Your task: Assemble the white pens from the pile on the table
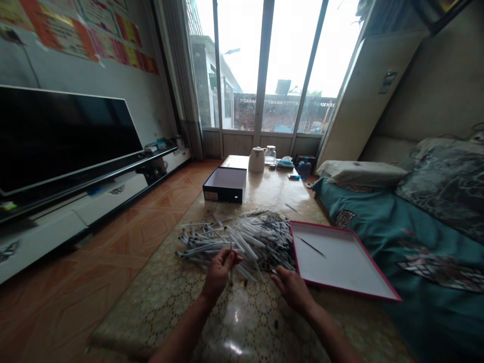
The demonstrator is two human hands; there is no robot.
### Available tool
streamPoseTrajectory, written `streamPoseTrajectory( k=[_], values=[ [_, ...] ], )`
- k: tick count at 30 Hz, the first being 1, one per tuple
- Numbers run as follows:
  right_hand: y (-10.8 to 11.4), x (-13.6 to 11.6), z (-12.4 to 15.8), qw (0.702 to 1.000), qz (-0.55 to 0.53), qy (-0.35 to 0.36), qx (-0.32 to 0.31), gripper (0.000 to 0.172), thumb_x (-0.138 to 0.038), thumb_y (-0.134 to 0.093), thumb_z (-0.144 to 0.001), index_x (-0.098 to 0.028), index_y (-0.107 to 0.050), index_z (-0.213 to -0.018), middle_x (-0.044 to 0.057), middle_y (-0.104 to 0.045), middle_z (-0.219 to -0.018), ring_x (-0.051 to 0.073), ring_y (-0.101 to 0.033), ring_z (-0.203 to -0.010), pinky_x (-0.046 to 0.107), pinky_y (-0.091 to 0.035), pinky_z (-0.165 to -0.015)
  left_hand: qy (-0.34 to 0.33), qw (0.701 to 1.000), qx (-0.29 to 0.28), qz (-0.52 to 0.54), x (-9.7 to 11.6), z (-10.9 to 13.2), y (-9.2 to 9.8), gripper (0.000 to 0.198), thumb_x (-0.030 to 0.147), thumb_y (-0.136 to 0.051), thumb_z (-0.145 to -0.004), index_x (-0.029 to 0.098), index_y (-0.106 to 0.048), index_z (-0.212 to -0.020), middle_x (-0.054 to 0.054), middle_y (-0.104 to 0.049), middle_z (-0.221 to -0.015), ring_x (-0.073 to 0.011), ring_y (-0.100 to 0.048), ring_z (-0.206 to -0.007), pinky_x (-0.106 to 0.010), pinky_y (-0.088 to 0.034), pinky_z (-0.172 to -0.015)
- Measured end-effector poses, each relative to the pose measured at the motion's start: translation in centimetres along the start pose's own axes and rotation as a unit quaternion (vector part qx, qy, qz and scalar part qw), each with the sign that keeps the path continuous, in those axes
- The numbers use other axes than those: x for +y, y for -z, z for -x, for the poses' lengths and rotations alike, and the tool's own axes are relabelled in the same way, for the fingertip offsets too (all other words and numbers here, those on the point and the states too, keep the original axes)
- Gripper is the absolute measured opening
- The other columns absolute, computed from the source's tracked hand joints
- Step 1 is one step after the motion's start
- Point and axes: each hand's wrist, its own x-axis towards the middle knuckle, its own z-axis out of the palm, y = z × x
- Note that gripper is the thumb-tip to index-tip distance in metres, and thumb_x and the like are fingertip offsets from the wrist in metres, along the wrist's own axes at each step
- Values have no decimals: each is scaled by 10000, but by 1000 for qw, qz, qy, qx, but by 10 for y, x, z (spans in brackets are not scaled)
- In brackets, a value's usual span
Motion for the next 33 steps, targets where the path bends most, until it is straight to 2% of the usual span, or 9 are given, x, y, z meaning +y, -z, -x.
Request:
streamPoseTrajectory(
  k=[2,5,7,11,15,18,23,29,33],
  values=[
    [-20,-11,-5,999,-25,-33,32,162,-283,-463,-832,-183,-588,-855,64,-660,-765,195,-624,-731,240,-385,-608,63,996,29,62,-10,6,-19,285,396,-631,-706,129,-662,-805,-34,-637,-700,-105,-540,-569,-202,-412,-544],
    [-30,-15,-6,988,-70,-48,129,273,-291,-436,-842,-146,-563,-1034,121,-657,-916,213,-623,-826,268,-418,-679,143,980,69,123,-27,20,-30,310,378,-692,-647,125,-680,-825,8,-591,-586,-70,-482,-478,-178,-377,-468],
    [-28,-15,-2,982,-94,-39,161,279,-332,-397,-861,-154,-585,-966,101,-657,-879,200,-618,-792,265,-420,-675,185,960,103,182,-36,31,-30,293,352,-713,-629,128,-674,-813,9,-599,-583,-72,-512,-489,-176,-405,-479],
    [-27,-23,23,982,-128,-30,137,405,-408,-324,-895,-183,-549,-644,11,-563,-557,135,-530,-531,223,-359,-529,223,918,177,276,-42,47,-30,181,214,-731,-629,133,-649,-769,-15,-649,-683,-93,-602,-586,-193,-491,-576],
    [-36,-33,55,986,-157,8,56,468,-421,-327,-901,-174,-532,-560,0,-544,-521,114,-508,-514,206,-338,-517,222,898,219,312,-41,54,-31,91,135,-680,-688,136,-628,-763,0,-632,-646,-89,-615,-575,-190,-517,-585],
    [-39,-35,65,986,-154,51,-24,440,-408,-367,-889,-173,-588,-591,9,-586,-560,123,-537,-545,207,-374,-552,220,894,229,316,-40,56,-31,68,118,-668,-699,134,-621,-746,5,-628,-636,-85,-617,-568,-186,-523,-585],
    [-32,-35,51,971,-224,63,57,358,-395,-367,-883,-184,-633,-996,97,-635,-1029,201,-575,-957,286,-424,-829,210,897,226,317,-42,53,-33,96,124,-696,-670,132,-619,-727,6,-637,-636,-84,-620,-567,-177,-518,-573],
    [-44,-45,40,962,-254,-31,97,423,-458,-325,-891,-181,-638,-829,35,-630,-684,149,-575,-582,226,-429,-558,208,911,204,293,-46,56,-36,147,171,-724,-647,129,-628,-751,-13,-657,-663,-111,-640,-598,-206,-532,-592],
    [-51,-47,35,977,-191,-15,95,467,-482,-309,-891,-186,-568,-640,13,-575,-591,138,-535,-557,214,-364,-532,208,912,189,297,-48,58,-34,135,157,-705,-672,127,-624,-776,-26,-666,-691,-116,-647,-625,-214,-536,-623]
  ],
)
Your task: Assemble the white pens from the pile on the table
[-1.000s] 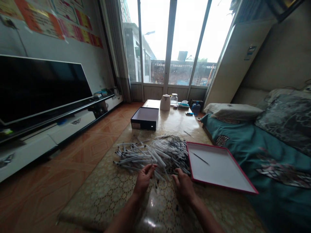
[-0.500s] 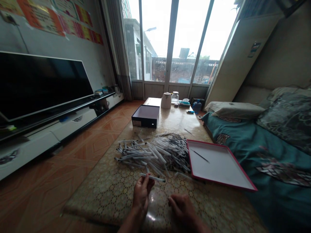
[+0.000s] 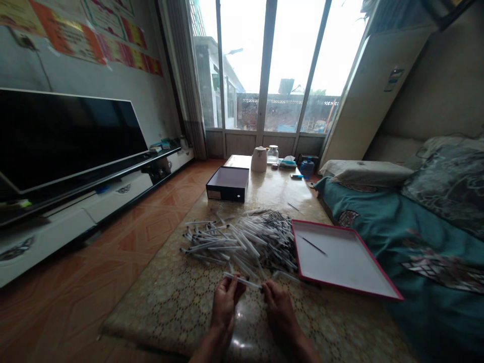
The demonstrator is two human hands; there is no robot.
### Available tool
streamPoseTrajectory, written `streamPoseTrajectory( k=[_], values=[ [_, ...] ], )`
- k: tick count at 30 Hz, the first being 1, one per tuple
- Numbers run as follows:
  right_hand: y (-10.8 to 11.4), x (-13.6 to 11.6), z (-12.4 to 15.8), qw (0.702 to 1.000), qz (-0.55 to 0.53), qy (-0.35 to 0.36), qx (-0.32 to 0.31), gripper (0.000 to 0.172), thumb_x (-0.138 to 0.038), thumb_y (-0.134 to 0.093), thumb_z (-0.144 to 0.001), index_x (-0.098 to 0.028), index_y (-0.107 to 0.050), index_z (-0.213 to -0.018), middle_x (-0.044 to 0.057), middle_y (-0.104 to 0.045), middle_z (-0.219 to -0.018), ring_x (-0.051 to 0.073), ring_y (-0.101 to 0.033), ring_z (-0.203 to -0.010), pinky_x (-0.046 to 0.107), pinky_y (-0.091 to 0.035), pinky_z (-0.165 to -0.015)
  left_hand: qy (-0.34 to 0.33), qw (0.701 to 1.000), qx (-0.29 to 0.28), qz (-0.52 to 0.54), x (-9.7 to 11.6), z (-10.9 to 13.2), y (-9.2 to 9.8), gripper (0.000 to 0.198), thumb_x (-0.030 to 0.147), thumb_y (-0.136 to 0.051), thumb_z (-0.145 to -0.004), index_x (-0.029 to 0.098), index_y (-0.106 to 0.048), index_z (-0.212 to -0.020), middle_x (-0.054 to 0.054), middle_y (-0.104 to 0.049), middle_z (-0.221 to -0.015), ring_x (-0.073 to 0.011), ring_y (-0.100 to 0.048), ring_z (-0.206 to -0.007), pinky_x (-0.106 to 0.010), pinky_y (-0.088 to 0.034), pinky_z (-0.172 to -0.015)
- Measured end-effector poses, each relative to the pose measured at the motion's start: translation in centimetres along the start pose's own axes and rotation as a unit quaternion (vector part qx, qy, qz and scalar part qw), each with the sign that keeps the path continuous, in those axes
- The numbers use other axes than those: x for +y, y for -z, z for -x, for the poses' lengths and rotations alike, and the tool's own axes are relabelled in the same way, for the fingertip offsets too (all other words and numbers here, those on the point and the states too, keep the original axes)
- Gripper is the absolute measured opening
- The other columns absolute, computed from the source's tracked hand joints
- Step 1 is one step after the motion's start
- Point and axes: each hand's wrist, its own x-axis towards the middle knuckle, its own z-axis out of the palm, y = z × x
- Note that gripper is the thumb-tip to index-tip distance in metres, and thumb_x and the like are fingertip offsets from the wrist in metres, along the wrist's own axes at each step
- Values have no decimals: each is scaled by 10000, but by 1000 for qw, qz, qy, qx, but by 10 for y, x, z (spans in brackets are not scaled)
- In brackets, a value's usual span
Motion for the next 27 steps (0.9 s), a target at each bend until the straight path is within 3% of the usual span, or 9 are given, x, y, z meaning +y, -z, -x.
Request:
streamPoseTrajectory(
  k=[4,9,15,21,27],
  values=[
    [1,4,-6,999,17,17,-46,446,-452,-324,-893,-174,-574,-651,22,-592,-625,144,-541,-598,215,-352,-560,5,1000,-12,15,1,-1,3,130,144,-695,-682,127,-618,-786,-33,-672,-713,-123,-652,-648,-230,-540,-647],
    [4,5,-9,997,-3,-17,-74,387,-428,-378,-873,-168,-569,-660,7,-574,-595,138,-527,-572,212,-342,-536,2,1000,-18,23,1,-2,3,140,154,-705,-672,127,-612,-774,-28,-669,-719,-121,-650,-652,-236,-542,-654],
    [4,4,-4,997,-64,-18,-34,286,-378,-461,-840,-171,-571,-677,5,-582,-614,142,-540,-601,211,-380,-564,-6,1000,-17,6,-1,-3,0,129,173,-713,-664,117,-613,-724,-32,-659,-681,-130,-645,-630,-247,-549,-630],
    [-1,10,0,998,-67,1,16,234,-385,-530,-807,-166,-590,-866,20,-605,-726,146,-543,-631,220,-409,-604,-19,1000,-11,-7,-2,-4,0,127,183,-702,-678,106,-608,-715,-28,-650,-640,-117,-634,-591,-229,-547,-604],
    [-9,17,-1,999,0,42,32,350,-365,-337,-908,-196,-549,-687,19,-568,-674,145,-531,-636,223,-378,-601,-16,1000,-10,8,0,-3,-1,91,143,-679,-699,103,-601,-723,-34,-658,-653,-118,-637,-598,-235,-551,-615]
  ],
)
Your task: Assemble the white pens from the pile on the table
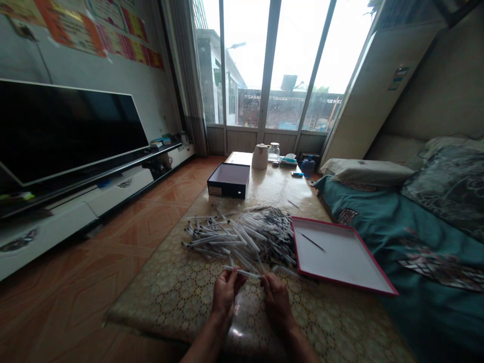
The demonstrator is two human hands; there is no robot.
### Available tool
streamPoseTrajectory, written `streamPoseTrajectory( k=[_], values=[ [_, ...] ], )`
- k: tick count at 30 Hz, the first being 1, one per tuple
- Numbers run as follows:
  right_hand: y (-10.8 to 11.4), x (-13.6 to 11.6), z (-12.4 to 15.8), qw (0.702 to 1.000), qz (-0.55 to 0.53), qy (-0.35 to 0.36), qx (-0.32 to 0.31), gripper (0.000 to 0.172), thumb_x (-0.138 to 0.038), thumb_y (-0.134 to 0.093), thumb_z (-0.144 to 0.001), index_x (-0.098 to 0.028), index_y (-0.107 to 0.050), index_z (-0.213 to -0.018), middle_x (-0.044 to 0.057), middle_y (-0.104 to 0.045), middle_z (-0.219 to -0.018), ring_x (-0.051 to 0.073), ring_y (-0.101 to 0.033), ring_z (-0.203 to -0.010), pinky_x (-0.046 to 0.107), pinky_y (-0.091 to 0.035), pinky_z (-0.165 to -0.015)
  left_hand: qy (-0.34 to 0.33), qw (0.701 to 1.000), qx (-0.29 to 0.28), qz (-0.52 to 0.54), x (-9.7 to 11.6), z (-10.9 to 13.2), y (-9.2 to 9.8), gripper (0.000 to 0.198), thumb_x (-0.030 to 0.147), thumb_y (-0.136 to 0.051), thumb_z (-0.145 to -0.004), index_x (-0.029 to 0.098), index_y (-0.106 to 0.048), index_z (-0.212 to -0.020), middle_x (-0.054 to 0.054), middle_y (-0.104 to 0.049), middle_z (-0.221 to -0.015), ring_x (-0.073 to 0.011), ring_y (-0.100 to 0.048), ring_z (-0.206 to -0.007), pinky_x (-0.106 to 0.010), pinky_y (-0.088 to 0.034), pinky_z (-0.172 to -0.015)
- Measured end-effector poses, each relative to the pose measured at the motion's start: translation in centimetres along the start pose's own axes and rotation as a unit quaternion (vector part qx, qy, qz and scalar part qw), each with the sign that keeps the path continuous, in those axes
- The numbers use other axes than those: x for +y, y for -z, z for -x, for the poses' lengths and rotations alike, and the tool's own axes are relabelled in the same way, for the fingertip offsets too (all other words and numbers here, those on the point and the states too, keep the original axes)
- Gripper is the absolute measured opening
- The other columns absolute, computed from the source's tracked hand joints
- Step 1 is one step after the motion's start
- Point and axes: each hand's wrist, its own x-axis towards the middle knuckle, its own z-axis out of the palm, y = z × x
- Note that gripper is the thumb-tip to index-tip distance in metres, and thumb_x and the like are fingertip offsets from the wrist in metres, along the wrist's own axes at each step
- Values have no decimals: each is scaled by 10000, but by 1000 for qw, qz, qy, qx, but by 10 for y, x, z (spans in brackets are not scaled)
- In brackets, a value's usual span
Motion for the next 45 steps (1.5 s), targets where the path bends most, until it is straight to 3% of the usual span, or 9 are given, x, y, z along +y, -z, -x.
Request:
streamPoseTrajectory(
  k=[12,17,19,25,30,35,38,40,45],
  values=[
    [-1,2,0,1000,16,3,-5,337,-359,-339,-909,-197,-531,-686,1,-556,-640,134,-527,-599,217,-358,-573,-6,1000,-15,5,-2,-2,2,136,173,-710,-670,106,-603,-720,-34,-658,-653,-129,-645,-615,-249,-557,-624],
    [0,5,-1,1000,-15,9,-2,194,-357,-465,-849,-182,-548,-859,11,-586,-722,138,-548,-630,216,-407,-608,-13,1000,-12,-4,-1,-1,1,142,182,-714,-666,103,-604,-706,-30,-652,-641,-119,-638,-600,-238,-556,-618],
    [1,5,-2,1000,-11,13,0,211,-364,-500,-828,-177,-543,-914,17,-590,-753,137,-546,-628,220,-419,-614,-14,1000,-12,-6,-2,-2,1,147,188,-717,-662,103,-605,-705,-28,-651,-638,-118,-637,-597,-238,-556,-617],
    [-2,4,-1,999,23,28,-13,336,-347,-324,-912,-199,-565,-730,26,-585,-718,150,-563,-682,236,-415,-644,-11,1000,-17,-10,-3,-3,3,159,198,-722,-657,104,-610,-720,-33,-658,-653,-125,-640,-610,-247,-557,-621],
    [-1,2,-1,1000,-3,30,5,271,-394,-428,-870,-189,-571,-974,31,-605,-782,152,-577,-685,230,-439,-635,-11,1000,-11,-7,-4,-4,4,128,177,-702,-679,106,-608,-728,-27,-657,-653,-118,-638,-604,-244,-556,-626],
    [-1,2,-2,998,32,48,-4,351,-355,-329,-913,-214,-581,-713,22,-590,-715,145,-580,-681,224,-425,-640,-2,1000,-13,-3,-2,-3,3,85,151,-674,-706,106,-605,-730,-35,-661,-653,-121,-641,-606,-240,-553,-623],
    [-1,1,-1,999,15,39,8,254,-377,-402,-885,-199,-583,-901,20,-596,-744,145,-581,-675,221,-434,-633,-2,1000,-5,-2,-1,-2,1,75,141,-667,-711,105,-603,-727,-33,-661,-652,-119,-641,-594,-237,-553,-617],
    [0,-1,-1,999,9,34,11,279,-387,-427,-874,-186,-560,-1015,23,-604,-762,146,-582,-674,221,-439,-635,-1,1000,-1,1,-1,-2,1,77,138,-669,-707,106,-601,-727,-32,-659,-645,-124,-644,-594,-238,-554,-615],
    [2,-6,0,999,28,30,-2,344,-352,-325,-914,-208,-591,-750,24,-608,-732,147,-586,-690,225,-429,-649,4,1000,-6,9,-1,-2,1,91,135,-679,-696,107,-594,-714,-38,-664,-652,-133,-649,-603,-250,-556,-621]
  ],
)
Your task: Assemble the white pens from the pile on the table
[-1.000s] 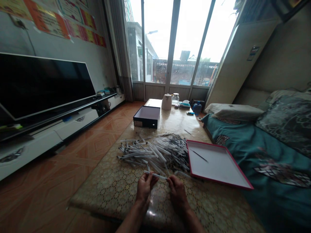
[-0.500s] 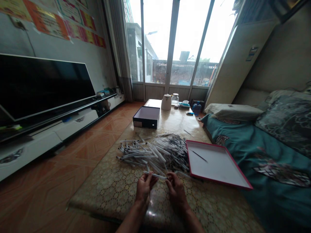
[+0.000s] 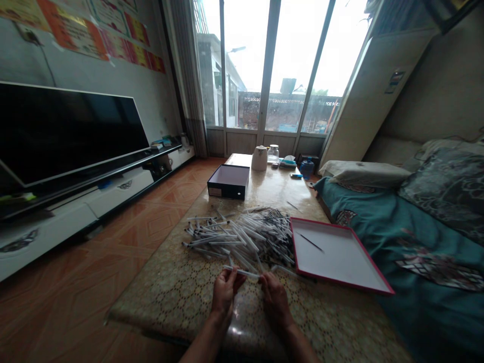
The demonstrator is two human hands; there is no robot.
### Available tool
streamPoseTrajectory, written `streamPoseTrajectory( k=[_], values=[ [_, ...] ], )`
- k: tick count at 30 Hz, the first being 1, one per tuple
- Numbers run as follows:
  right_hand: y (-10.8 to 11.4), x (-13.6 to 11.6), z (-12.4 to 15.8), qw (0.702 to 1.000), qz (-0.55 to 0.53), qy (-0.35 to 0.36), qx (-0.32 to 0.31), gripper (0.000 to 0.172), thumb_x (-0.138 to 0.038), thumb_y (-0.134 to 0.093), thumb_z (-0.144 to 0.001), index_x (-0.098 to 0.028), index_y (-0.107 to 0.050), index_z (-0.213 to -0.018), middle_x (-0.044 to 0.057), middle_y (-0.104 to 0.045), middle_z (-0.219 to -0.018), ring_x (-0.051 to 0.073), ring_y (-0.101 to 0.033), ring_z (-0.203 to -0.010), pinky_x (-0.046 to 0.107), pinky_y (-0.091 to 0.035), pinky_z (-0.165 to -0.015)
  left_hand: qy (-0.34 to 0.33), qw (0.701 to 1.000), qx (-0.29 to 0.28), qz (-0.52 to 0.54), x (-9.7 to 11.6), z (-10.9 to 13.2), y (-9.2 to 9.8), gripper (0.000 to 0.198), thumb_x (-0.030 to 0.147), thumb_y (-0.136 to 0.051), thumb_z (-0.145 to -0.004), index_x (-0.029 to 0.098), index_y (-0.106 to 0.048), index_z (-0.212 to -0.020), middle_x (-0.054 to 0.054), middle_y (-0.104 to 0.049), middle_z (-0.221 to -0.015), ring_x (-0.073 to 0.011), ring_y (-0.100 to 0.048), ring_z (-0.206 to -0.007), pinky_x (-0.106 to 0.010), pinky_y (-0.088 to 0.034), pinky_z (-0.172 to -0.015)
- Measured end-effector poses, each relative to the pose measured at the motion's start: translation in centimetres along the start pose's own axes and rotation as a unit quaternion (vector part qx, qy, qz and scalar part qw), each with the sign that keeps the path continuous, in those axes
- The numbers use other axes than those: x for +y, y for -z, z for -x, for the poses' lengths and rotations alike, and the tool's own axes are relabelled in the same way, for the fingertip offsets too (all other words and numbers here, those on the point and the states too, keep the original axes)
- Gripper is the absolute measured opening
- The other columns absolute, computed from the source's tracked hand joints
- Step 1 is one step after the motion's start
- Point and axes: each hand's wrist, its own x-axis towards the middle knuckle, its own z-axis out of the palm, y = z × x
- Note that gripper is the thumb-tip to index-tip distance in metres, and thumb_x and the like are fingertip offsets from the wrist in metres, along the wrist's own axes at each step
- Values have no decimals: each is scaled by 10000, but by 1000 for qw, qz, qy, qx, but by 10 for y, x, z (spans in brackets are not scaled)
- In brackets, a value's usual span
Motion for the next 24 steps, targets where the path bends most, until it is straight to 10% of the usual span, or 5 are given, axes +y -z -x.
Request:
streamPoseTrajectory(
  k=[5,24],
  values=[
    [-1,2,-1,1000,-23,-3,12,296,-398,-411,-867,-191,-587,-983,41,-636,-786,163,-605,-699,237,-451,-642,-6,1000,3,-1,0,1,-1,93,137,-682,-694,110,-593,-703,-27,-657,-636,-123,-645,-586,-239,-557,-609],
    [2,0,-1,995,-87,-38,19,217,-341,-445,-843,-185,-595,-826,20,-617,-692,151,-571,-620,227,-431,-594,2,1000,29,3,2,2,-4,65,95,-641,-723,110,-583,-697,-28,-654,-634,-126,-649,-584,-242,-554,-616]
  ],
)
